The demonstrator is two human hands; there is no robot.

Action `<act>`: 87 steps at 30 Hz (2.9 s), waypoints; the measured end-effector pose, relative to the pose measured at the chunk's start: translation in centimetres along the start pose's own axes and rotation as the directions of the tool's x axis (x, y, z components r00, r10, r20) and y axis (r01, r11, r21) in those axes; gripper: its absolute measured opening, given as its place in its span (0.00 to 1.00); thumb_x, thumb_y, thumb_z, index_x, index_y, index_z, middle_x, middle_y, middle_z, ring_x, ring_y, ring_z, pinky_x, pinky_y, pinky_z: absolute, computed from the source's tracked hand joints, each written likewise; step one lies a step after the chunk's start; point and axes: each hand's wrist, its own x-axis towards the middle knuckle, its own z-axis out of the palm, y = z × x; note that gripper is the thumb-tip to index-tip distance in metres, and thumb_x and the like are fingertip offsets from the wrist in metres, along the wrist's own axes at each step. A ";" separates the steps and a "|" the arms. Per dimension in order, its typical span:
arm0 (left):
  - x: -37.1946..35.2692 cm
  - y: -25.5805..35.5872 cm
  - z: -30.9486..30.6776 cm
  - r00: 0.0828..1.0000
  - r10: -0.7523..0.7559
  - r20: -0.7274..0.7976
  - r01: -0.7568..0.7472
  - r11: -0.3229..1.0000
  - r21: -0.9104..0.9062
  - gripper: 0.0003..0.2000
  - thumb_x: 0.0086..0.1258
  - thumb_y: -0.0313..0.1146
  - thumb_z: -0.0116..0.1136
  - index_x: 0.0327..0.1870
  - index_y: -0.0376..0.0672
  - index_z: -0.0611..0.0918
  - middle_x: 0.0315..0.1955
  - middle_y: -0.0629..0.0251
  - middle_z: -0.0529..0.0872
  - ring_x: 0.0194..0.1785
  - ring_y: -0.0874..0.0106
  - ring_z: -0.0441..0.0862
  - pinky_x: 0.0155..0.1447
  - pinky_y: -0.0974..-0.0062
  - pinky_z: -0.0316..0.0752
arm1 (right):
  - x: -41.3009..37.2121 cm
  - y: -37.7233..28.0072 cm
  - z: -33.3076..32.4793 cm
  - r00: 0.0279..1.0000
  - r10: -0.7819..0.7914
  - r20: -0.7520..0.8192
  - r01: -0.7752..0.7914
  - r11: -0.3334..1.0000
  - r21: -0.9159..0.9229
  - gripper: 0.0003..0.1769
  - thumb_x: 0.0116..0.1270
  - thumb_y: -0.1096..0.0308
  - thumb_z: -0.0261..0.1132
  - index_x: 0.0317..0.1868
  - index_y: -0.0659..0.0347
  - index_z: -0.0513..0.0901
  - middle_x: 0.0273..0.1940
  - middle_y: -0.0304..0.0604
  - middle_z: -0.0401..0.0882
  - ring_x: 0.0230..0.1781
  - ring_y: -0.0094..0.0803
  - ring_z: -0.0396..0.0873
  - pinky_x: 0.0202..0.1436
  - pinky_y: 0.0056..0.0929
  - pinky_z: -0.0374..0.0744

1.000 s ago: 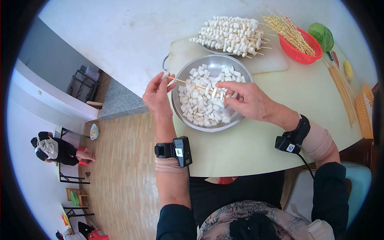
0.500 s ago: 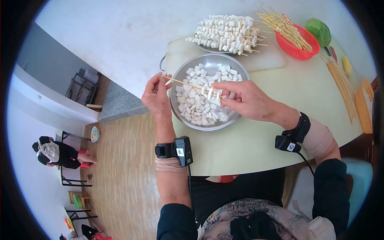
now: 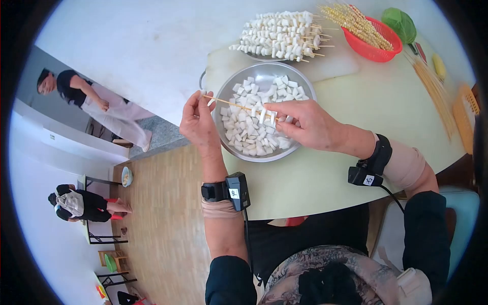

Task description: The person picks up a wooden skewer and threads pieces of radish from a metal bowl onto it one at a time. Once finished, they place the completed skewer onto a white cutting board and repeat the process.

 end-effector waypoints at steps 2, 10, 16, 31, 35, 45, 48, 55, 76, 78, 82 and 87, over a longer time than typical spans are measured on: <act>0.2 -0.1 0.4 1.000 0.031 0.003 -0.031 1.000 -0.001 0.08 0.67 0.21 0.51 0.44 0.28 0.77 0.34 0.54 0.84 0.41 0.70 0.84 0.43 0.77 0.82 | 0.1 0.1 -0.2 1.000 0.014 0.013 -0.014 1.000 0.025 0.20 0.57 0.75 0.57 0.52 0.68 0.75 0.26 0.53 0.77 0.23 0.36 0.77 0.30 0.29 0.74; 0.0 0.4 0.5 0.993 0.115 0.019 -0.117 0.984 0.137 0.09 0.65 0.23 0.55 0.43 0.28 0.78 0.31 0.58 0.85 0.36 0.75 0.83 0.43 0.79 0.80 | 0.1 0.0 -0.3 0.993 0.091 0.078 -0.096 0.993 0.068 0.22 0.59 0.75 0.58 0.56 0.66 0.73 0.28 0.48 0.78 0.25 0.30 0.75 0.32 0.26 0.75; -0.1 0.2 0.4 0.998 0.060 -0.006 -0.059 0.994 0.097 0.11 0.60 0.25 0.63 0.41 0.30 0.79 0.28 0.62 0.84 0.31 0.79 0.80 0.40 0.84 0.75 | 0.1 -0.2 -0.1 1.000 0.014 -0.010 -0.014 0.999 0.038 0.21 0.59 0.73 0.57 0.53 0.68 0.74 0.27 0.54 0.78 0.24 0.39 0.78 0.32 0.31 0.75; -1.7 1.2 2.3 0.981 0.053 0.188 -0.071 0.994 0.085 0.10 0.62 0.22 0.59 0.43 0.28 0.77 0.34 0.57 0.83 0.41 0.70 0.83 0.45 0.78 0.79 | 0.1 1.1 0.0 0.999 -0.040 -0.032 0.040 0.999 -0.014 0.20 0.60 0.73 0.57 0.54 0.67 0.73 0.29 0.53 0.78 0.28 0.39 0.78 0.34 0.31 0.75; -2.4 1.7 3.0 0.967 0.024 0.254 -0.032 0.999 0.029 0.09 0.61 0.21 0.59 0.41 0.28 0.78 0.33 0.58 0.83 0.39 0.72 0.83 0.44 0.78 0.80 | 0.3 1.2 0.3 0.987 -0.112 -0.114 0.110 0.994 -0.027 0.19 0.59 0.72 0.56 0.50 0.69 0.75 0.27 0.57 0.78 0.28 0.46 0.79 0.34 0.35 0.76; -3.2 2.1 3.7 0.960 0.011 0.279 0.014 0.996 -0.087 0.06 0.60 0.21 0.61 0.37 0.31 0.81 0.29 0.63 0.83 0.33 0.78 0.80 0.39 0.81 0.79 | 0.3 1.7 0.3 0.993 -0.046 -0.105 0.049 0.999 0.020 0.19 0.58 0.72 0.57 0.52 0.67 0.75 0.26 0.56 0.78 0.24 0.42 0.78 0.32 0.33 0.75; -3.4 2.2 3.8 0.958 0.023 0.287 0.001 0.997 -0.082 0.05 0.60 0.21 0.61 0.36 0.31 0.81 0.29 0.63 0.83 0.33 0.78 0.80 0.39 0.80 0.80 | 0.2 1.7 0.4 0.994 -0.031 -0.107 0.039 0.996 0.081 0.20 0.58 0.72 0.57 0.52 0.66 0.75 0.26 0.54 0.79 0.24 0.40 0.78 0.32 0.32 0.75; -3.5 2.2 3.7 0.948 0.025 0.316 -0.022 1.000 -0.014 0.04 0.60 0.21 0.61 0.35 0.31 0.82 0.28 0.64 0.83 0.31 0.78 0.80 0.37 0.82 0.79 | 0.2 1.5 0.1 0.997 0.083 -0.009 -0.081 0.989 0.126 0.22 0.61 0.74 0.57 0.58 0.67 0.71 0.30 0.42 0.80 0.31 0.23 0.77 0.38 0.22 0.76; -3.2 2.4 3.6 0.895 -0.015 0.446 0.019 1.000 -0.005 0.09 0.63 0.21 0.58 0.43 0.29 0.80 0.35 0.59 0.82 0.37 0.75 0.80 0.41 0.77 0.82 | 0.5 2.2 0.3 0.993 0.054 -0.107 -0.033 0.982 0.186 0.18 0.58 0.71 0.57 0.49 0.68 0.77 0.26 0.51 0.81 0.25 0.32 0.80 0.33 0.27 0.77; -3.2 2.5 3.5 0.891 -0.017 0.453 0.012 1.000 0.013 0.10 0.63 0.21 0.57 0.45 0.28 0.79 0.36 0.57 0.82 0.38 0.74 0.80 0.42 0.76 0.82 | 0.5 2.3 0.5 0.992 0.056 -0.114 -0.029 0.975 0.221 0.18 0.58 0.71 0.57 0.49 0.68 0.77 0.26 0.51 0.81 0.25 0.31 0.80 0.32 0.27 0.77; -2.5 3.0 2.9 0.911 -0.002 0.412 0.023 0.999 -0.046 0.10 0.63 0.22 0.57 0.44 0.30 0.80 0.34 0.57 0.83 0.35 0.73 0.82 0.41 0.76 0.81 | 0.5 2.2 -0.1 0.990 0.087 -0.107 -0.064 0.977 0.201 0.20 0.60 0.73 0.56 0.54 0.67 0.74 0.29 0.45 0.80 0.30 0.25 0.78 0.35 0.22 0.76; -0.9 3.2 0.4 0.891 -0.195 0.410 0.076 0.955 0.288 0.06 0.59 0.24 0.62 0.37 0.34 0.83 0.27 0.67 0.83 0.25 0.80 0.76 0.29 0.85 0.71 | 0.8 2.6 -1.0 0.974 0.174 -0.146 -0.146 0.971 0.189 0.22 0.62 0.77 0.53 0.58 0.66 0.71 0.32 0.40 0.78 0.33 0.18 0.76 0.36 0.17 0.75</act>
